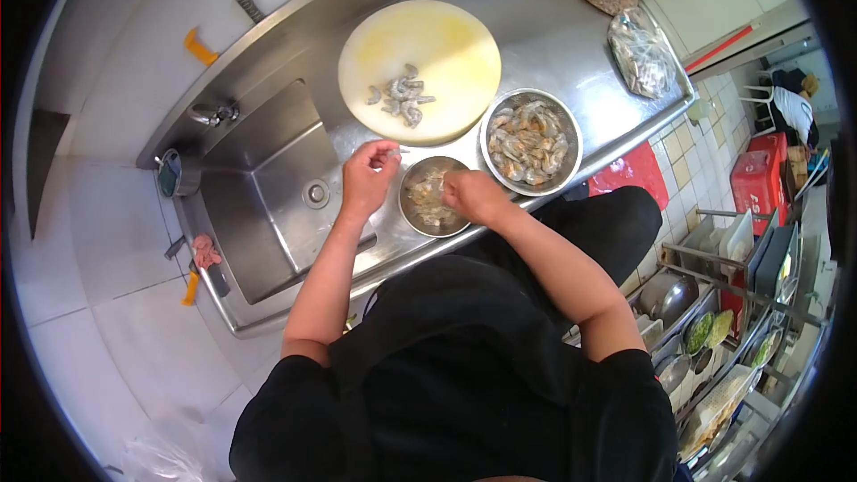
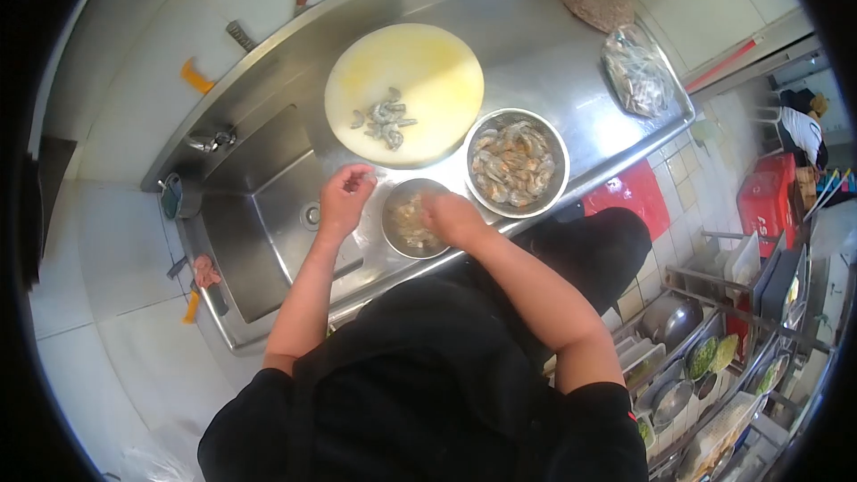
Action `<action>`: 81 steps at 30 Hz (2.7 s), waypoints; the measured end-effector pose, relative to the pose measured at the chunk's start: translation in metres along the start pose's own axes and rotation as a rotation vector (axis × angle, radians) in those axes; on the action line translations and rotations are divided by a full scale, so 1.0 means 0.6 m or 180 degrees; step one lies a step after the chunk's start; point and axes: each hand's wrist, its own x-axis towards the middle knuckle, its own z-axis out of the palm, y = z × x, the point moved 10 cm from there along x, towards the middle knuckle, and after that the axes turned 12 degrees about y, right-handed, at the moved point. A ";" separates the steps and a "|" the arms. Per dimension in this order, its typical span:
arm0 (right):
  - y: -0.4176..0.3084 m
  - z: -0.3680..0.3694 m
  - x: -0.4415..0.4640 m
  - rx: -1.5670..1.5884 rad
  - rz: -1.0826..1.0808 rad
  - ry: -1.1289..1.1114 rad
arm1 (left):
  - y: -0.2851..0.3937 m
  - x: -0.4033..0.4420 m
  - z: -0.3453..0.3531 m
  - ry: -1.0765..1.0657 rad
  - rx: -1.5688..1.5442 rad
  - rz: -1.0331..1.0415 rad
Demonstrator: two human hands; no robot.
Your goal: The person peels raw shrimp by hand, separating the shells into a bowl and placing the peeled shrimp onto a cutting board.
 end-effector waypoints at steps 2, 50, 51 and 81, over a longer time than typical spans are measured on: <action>0.024 0.018 -0.005 -0.0176 -0.0015 -0.0085 | -0.037 0.026 0.008 0.0099 -0.0095 -0.0581; 0.245 -0.219 0.040 -0.1099 0.1457 0.1300 | 0.026 -0.027 0.135 -0.1176 -0.0472 -0.0664; 0.246 -0.229 0.042 -0.0932 0.1405 0.1323 | 0.033 -0.025 0.138 -0.1173 -0.0561 -0.0605; 0.062 -0.046 0.045 0.2097 0.1363 0.0424 | 0.111 -0.030 0.080 -0.0140 -0.0005 0.0845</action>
